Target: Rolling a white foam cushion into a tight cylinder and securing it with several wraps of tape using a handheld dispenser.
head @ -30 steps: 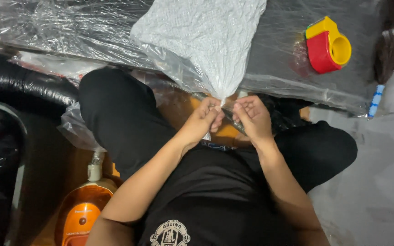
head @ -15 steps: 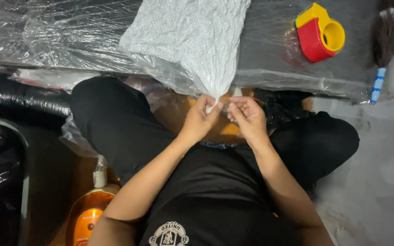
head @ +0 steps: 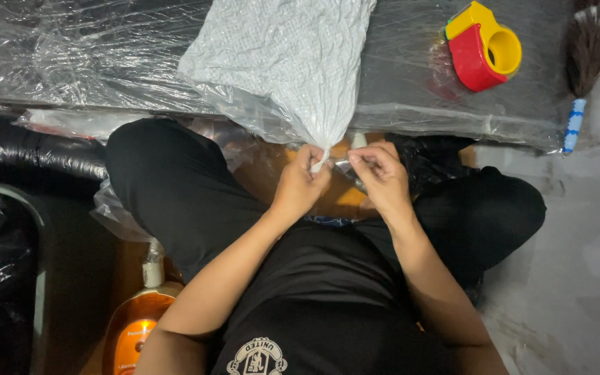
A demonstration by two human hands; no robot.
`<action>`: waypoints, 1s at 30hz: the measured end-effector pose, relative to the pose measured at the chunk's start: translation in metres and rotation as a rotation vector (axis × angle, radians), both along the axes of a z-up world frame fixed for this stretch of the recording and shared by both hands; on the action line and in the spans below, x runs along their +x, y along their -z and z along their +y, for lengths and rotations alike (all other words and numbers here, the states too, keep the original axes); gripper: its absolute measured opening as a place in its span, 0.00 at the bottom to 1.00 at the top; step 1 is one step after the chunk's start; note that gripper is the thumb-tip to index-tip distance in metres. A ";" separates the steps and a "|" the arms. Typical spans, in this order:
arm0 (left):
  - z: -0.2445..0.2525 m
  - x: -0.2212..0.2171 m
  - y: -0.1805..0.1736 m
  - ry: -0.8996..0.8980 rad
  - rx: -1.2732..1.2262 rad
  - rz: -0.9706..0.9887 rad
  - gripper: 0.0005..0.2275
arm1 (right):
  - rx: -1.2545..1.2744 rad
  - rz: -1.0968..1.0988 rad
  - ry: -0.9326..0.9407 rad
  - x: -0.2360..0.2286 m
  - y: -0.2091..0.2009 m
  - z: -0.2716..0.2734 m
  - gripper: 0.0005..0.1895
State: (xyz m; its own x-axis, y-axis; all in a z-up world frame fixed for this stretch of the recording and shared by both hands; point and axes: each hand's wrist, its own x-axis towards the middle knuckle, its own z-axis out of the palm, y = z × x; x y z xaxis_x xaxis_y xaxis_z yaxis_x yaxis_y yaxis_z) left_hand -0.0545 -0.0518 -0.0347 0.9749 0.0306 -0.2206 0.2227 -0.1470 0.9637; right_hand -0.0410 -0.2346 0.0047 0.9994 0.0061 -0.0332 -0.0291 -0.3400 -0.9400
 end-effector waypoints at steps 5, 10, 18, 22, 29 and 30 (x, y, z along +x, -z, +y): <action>-0.002 0.000 0.001 -0.007 -0.020 0.049 0.07 | 0.077 0.081 0.014 0.000 0.002 0.004 0.07; 0.002 0.001 -0.003 0.001 -0.069 0.092 0.10 | 0.199 0.299 0.051 -0.002 -0.023 0.017 0.08; 0.000 0.001 -0.005 -0.010 -0.031 0.050 0.08 | 0.221 0.423 0.102 -0.002 -0.016 0.022 0.09; 0.001 -0.001 -0.009 -0.012 -0.029 0.038 0.08 | 0.250 0.267 0.058 -0.006 -0.010 0.021 0.07; 0.001 0.000 -0.004 -0.025 -0.153 0.064 0.07 | 0.211 0.091 0.103 -0.011 -0.002 0.022 0.05; 0.000 0.001 -0.002 -0.044 -0.223 0.097 0.06 | 0.231 0.069 0.114 -0.011 -0.001 0.022 0.05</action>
